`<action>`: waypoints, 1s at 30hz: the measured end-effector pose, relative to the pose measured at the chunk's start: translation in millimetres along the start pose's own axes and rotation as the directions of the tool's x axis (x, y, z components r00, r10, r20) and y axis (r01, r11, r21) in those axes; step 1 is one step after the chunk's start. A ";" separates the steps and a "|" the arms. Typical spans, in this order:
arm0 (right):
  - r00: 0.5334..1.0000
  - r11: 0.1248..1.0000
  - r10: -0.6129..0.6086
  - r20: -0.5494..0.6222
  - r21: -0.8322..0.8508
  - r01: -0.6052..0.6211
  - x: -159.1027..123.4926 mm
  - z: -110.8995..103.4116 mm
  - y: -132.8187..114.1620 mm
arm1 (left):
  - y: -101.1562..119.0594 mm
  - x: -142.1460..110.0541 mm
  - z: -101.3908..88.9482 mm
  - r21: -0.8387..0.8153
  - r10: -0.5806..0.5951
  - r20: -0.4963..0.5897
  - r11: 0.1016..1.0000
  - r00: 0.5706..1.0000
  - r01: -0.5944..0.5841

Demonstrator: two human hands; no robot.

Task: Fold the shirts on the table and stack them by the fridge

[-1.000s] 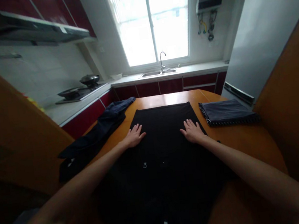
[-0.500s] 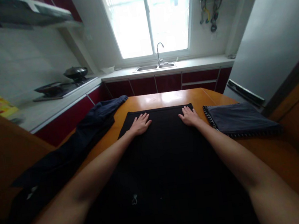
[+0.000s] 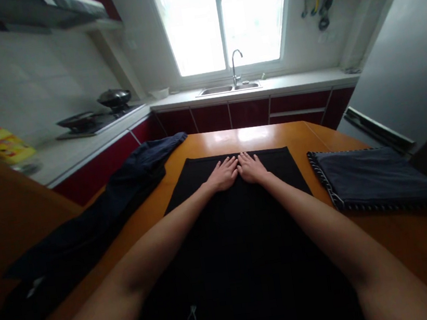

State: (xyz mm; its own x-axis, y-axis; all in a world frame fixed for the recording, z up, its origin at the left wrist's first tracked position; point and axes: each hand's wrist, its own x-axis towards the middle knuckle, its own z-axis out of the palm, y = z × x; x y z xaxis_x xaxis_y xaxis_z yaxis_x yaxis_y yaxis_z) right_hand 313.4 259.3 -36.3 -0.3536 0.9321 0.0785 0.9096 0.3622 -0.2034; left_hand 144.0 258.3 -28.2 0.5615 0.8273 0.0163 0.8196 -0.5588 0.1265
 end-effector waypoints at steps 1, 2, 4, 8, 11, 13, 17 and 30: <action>0.999 0.999 0.042 -0.001 0.003 -0.042 -1.6 -1.1 11.8 | -10.3 -2.6 -3.0 0.001 -0.029 0.004 1.000 1.000 0.029; 0.996 0.996 0.093 -0.011 0.000 -0.093 -4.9 -3.9 27.7 | -25.7 -7.2 -8.0 0.008 -0.076 0.008 0.997 0.997 0.076; 0.971 0.971 0.237 -0.027 -0.012 -0.237 -15.1 -13.5 64.0 | -64.6 -20.2 -22.6 0.028 -0.211 0.017 0.977 0.977 0.210; 0.886 0.890 0.449 -0.115 -0.034 -0.455 -36.3 -35.5 98.2 | -118.4 -44.0 -52.2 0.073 -0.422 0.030 0.905 0.906 0.419; 0.879 0.904 0.402 -0.256 -0.040 -0.425 -47.8 -38.7 57.7 | -95.7 -54.8 -54.9 0.099 -0.362 -0.009 0.927 0.932 0.361; 0.938 0.967 0.235 -0.254 -0.033 -0.251 -58.4 -30.6 12.4 | -54.9 -65.7 -43.2 0.096 -0.187 -0.029 0.977 0.982 0.189; 0.989 0.998 -0.061 -0.138 -0.041 0.056 -94.2 -6.4 -37.1 | 15.4 -103.0 -9.8 -0.022 0.078 0.051 0.997 0.996 -0.077; 0.988 0.994 0.085 -0.132 -0.051 -0.093 -212.9 -40.1 -64.4 | 27.3 -193.8 -41.5 0.109 -0.053 -0.064 0.992 0.997 0.059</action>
State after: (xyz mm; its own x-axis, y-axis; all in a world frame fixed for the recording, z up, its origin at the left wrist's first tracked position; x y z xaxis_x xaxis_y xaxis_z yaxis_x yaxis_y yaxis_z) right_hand 338.8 37.6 -0.7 -0.2430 0.9514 0.1890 0.9483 0.2740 -0.1600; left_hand 52.9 85.0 13.3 0.5091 0.8576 0.0731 0.8591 -0.5116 0.0182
